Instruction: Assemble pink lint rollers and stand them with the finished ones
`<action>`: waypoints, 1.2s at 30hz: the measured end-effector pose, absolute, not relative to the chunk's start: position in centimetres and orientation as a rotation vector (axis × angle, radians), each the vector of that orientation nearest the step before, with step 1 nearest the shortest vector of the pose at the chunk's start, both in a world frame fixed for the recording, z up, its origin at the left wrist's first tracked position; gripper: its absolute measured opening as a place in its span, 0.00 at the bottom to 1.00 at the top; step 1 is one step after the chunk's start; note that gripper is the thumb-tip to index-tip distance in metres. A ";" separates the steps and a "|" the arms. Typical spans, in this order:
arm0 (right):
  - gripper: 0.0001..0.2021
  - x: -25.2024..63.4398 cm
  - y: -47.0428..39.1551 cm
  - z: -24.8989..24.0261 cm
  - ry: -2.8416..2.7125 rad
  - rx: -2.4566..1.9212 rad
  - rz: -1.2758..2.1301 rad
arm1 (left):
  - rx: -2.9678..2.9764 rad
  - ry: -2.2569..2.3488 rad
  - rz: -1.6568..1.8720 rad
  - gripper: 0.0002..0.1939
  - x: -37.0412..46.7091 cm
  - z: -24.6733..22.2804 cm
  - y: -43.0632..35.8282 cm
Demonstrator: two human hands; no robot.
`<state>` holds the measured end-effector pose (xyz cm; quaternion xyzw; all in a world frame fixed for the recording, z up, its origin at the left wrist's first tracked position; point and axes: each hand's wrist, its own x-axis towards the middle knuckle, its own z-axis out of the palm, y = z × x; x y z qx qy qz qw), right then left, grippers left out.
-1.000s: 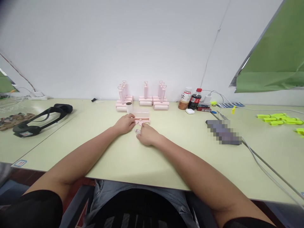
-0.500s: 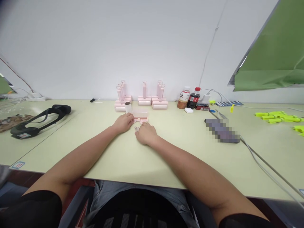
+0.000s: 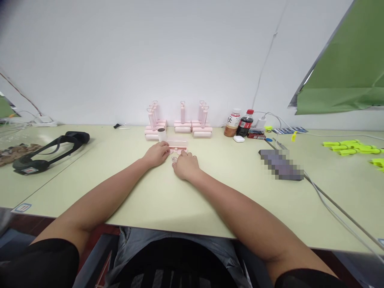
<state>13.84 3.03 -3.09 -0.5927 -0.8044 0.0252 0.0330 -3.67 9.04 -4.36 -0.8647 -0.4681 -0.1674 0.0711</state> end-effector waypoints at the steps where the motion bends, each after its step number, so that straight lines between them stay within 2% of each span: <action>1: 0.26 13.8 3.0 -3.1 -2.473 -1.820 0.076 | -2.599 -1.403 -0.511 0.12 -3.7 -4.4 9.0; 15: 0.24 13.8 1.7 -2.9 -2.518 -1.741 -0.039 | -2.621 -1.437 -0.556 0.12 -3.4 -4.4 8.7; 36: 0.20 14.6 3.5 -2.9 -2.542 -1.645 0.069 | -2.630 -1.475 -0.575 0.10 -3.3 -4.7 9.5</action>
